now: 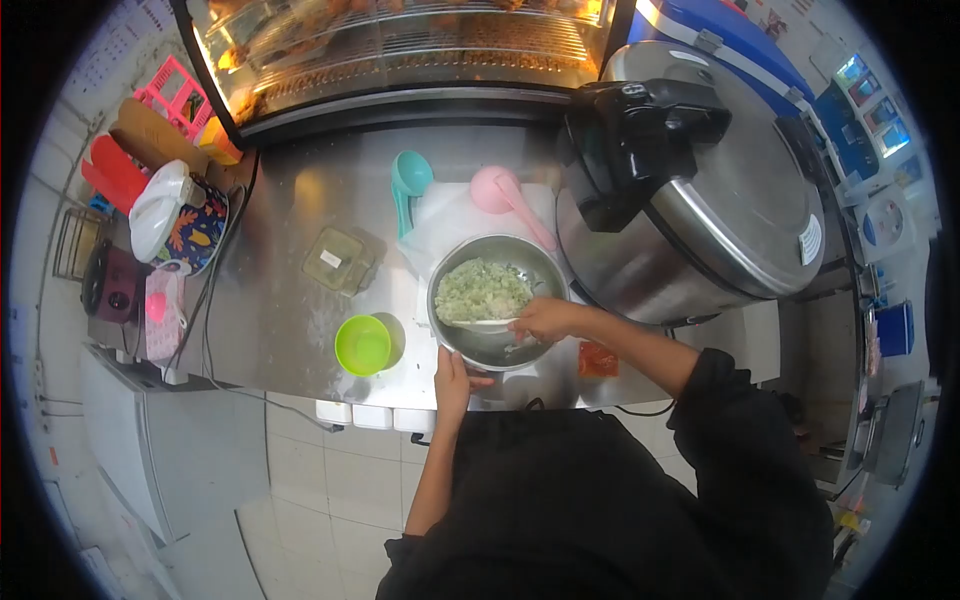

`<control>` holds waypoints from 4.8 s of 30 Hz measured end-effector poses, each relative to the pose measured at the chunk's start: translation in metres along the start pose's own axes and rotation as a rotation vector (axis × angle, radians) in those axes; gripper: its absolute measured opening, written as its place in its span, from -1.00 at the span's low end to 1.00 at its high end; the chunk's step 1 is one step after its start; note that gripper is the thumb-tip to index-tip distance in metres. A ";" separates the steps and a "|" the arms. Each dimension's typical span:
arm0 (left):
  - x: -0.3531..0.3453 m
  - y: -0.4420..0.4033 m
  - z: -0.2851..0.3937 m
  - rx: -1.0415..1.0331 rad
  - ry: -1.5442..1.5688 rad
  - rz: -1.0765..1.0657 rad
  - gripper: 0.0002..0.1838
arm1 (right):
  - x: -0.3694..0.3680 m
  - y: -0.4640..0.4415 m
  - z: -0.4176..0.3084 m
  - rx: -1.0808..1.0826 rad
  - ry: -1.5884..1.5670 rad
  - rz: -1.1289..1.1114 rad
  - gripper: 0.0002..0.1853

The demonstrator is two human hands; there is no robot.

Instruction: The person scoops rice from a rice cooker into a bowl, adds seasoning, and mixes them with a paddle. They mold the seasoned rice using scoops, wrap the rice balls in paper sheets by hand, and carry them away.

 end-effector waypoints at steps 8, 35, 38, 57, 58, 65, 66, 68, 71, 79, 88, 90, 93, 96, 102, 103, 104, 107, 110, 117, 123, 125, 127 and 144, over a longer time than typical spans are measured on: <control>0.000 -0.002 -0.002 -0.025 0.039 0.075 -0.83 | 0.036 -0.003 0.028 -0.303 -1.006 -0.451 -0.64; -0.022 -0.003 -0.017 -0.005 0.302 0.044 -0.66 | -0.090 0.005 -0.043 -0.090 0.263 0.785 -0.66; -0.021 0.000 -0.022 -0.022 0.304 0.054 -0.66 | -0.063 0.055 -0.025 -0.074 0.326 0.546 -0.66; -0.029 -0.001 -0.026 -0.056 0.215 0.109 -0.62 | 0.012 0.004 0.015 -0.073 0.386 0.533 -0.58; -0.030 0.000 -0.025 -0.058 0.211 0.114 -0.62 | -0.003 0.036 -0.010 -0.142 0.496 0.331 -0.57; -0.016 -0.009 -0.012 -0.044 0.216 0.113 -0.77 | -0.002 0.090 -0.037 -0.249 0.476 0.479 -0.77; -0.014 -0.010 -0.013 -0.062 0.201 0.083 -0.78 | 0.009 0.088 -0.035 -0.243 0.486 0.475 -0.77; -0.010 -0.012 -0.009 -0.051 0.176 0.082 -0.78 | 0.022 0.083 -0.031 -0.213 0.915 0.694 -0.83; -0.007 -0.013 -0.005 0.011 0.146 0.064 -0.74 | 0.004 0.065 -0.010 0.091 0.905 0.604 -0.87; -0.012 -0.012 -0.001 0.036 0.185 0.083 -0.73 | -0.047 0.059 -0.007 0.034 0.232 0.454 -0.63; -0.015 -0.005 -0.002 0.043 0.183 0.126 -0.78 | 0.014 0.026 0.016 -0.348 -1.138 -0.414 -0.57; -0.017 -0.006 -0.007 0.070 0.192 0.118 -0.80 | 0.038 0.052 0.005 -0.311 -0.878 -0.230 -0.56; -0.017 -0.005 -0.011 0.059 0.152 0.088 -0.77 | 0.031 0.033 0.023 0.088 -0.137 0.403 -0.54; -0.025 -0.004 -0.013 0.055 0.227 0.115 -0.72 | -0.033 0.024 -0.002 -0.158 0.314 0.754 -0.62; -0.020 -0.003 -0.009 0.062 0.254 0.105 -0.72 | -0.047 0.072 -0.023 -0.156 0.363 0.436 -0.57; -0.018 -0.004 -0.005 0.047 0.279 0.093 -0.74 | -0.027 0.072 -0.026 -0.126 0.440 0.331 -0.56; -0.015 -0.007 -0.008 0.037 0.280 0.095 -0.74 | -0.004 0.070 -0.034 -0.097 0.518 0.228 -0.56; -0.002 -0.012 -0.021 0.017 0.245 0.022 -0.71 | 0.025 0.059 -0.066 -0.025 0.601 0.413 -0.58; 0.009 -0.020 -0.015 -0.041 0.078 -0.080 -0.70 | -0.012 -0.003 -0.072 0.150 0.784 0.788 -0.66; 0.005 -0.018 -0.024 -0.126 0.021 0.010 -0.76 | -0.043 0.070 -0.056 -0.052 0.625 0.500 -0.70; 0.014 -0.013 -0.018 -0.064 0.065 -0.032 -0.81 | 0.039 0.070 -0.085 -0.182 0.941 0.619 -0.76; 0.027 -0.016 -0.032 -0.205 -0.213 -0.027 -0.81 | 0.040 0.043 -0.068 -0.215 1.098 0.655 -0.80; 0.034 -0.012 -0.003 -0.128 -0.131 -0.067 -0.75 | 0.036 0.017 -0.048 0.024 1.225 0.608 -0.82; 0.031 -0.005 0.004 -0.054 -0.108 -0.046 -0.88 | -0.026 0.095 -0.023 0.452 1.076 0.660 -0.62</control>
Point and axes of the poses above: each hand's wrist, its own y-axis away from the middle knuckle, its own x-axis out of the back of the hand, z = x × y, the point moved 1 cm from there along -y, towards the middle knuckle, and after that the axes turned 14 degrees about -x, right-handed, at the moved point
